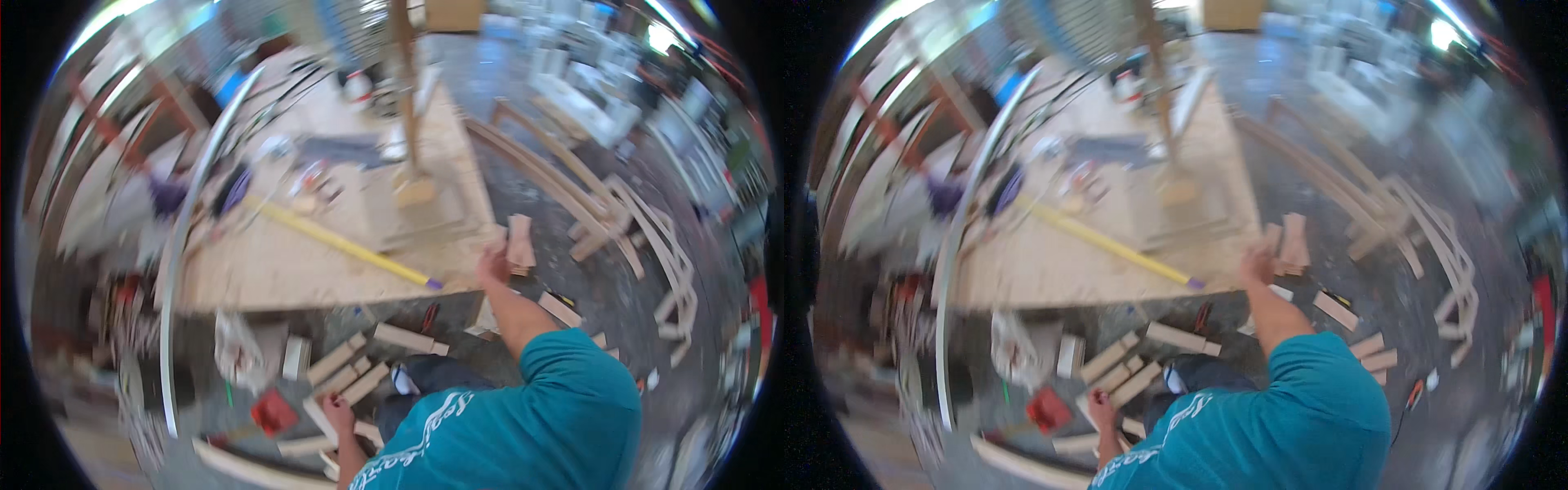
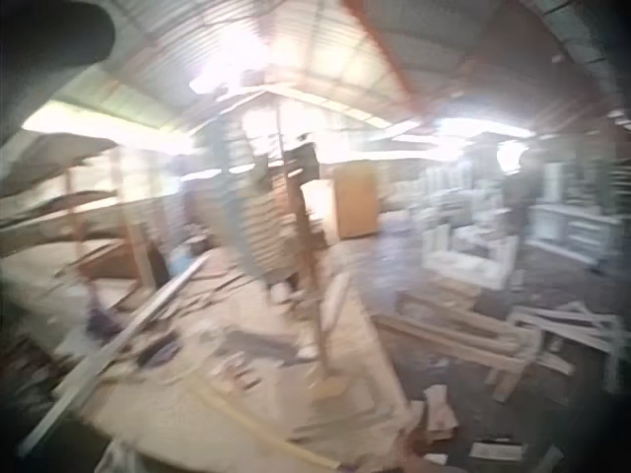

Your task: Aligning and securing wooden planks using glue and a pneumatic nailer to form a frame.

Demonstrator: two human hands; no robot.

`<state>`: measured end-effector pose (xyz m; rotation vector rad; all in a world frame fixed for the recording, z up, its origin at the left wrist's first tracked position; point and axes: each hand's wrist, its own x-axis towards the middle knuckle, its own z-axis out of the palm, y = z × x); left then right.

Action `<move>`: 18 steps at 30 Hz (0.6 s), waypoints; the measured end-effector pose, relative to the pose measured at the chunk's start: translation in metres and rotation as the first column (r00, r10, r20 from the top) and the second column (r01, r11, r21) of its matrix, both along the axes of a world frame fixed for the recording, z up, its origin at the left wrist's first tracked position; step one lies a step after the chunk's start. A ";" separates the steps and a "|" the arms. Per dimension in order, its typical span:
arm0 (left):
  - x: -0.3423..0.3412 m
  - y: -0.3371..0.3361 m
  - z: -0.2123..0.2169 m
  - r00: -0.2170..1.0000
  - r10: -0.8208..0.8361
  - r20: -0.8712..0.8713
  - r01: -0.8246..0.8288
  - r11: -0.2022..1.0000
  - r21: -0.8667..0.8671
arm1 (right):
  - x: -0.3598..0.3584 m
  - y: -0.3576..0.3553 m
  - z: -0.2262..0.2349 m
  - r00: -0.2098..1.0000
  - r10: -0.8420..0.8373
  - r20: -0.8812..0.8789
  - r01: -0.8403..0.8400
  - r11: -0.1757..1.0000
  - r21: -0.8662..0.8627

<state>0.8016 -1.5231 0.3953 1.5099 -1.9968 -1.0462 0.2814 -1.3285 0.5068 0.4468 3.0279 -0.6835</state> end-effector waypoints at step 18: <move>-0.306 -0.235 0.111 0.939 0.013 0.345 0.121 0.923 -0.365 | 0.002 0.005 -0.028 0.978 0.038 -0.203 -0.026 0.998 0.064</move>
